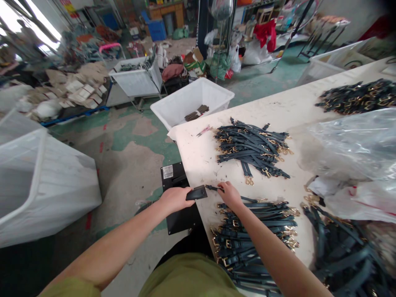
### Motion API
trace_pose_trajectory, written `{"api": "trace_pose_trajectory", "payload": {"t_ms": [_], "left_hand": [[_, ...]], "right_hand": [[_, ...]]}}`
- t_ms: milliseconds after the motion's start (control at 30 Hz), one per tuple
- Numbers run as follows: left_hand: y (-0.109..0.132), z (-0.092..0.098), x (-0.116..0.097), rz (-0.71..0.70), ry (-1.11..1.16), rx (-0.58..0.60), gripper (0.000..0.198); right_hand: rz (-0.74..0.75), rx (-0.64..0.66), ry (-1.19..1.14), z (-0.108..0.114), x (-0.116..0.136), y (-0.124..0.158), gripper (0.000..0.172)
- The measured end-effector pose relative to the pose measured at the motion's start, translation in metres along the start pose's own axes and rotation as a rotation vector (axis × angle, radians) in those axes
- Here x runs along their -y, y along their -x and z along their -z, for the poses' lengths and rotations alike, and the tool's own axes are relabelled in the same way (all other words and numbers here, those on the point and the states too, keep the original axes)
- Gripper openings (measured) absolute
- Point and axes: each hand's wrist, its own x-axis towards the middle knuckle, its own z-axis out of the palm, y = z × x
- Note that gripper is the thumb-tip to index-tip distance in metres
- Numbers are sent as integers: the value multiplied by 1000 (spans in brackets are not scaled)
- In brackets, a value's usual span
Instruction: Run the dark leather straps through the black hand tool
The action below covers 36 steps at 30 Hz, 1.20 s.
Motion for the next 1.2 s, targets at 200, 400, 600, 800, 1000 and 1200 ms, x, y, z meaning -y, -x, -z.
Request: {"api": "trace_pose_trajectory", "payload": {"t_ms": [200,400,600,800,1000,1200], "left_hand": [[-27,10,-9,-53,-39,22,44],[-25,8,-15,-30,-75,-11,49],[-15,9,-16,-75,-151,3,46],[-22,8,-43,-120,-203,-56,36],[-36,13,-65,-129,-224,-24,28],[-35,22,-52,-49,-140,34,39]], "right_hand": [[8,30,18,0,-6,4,20],[5,48,28,2,-4,4,22],[-6,82,39,2,-6,3,23],[3,82,49,1,-8,1,25],[4,62,53,-1,-9,2,26],[15,97,84,10,-11,1,26]]}}
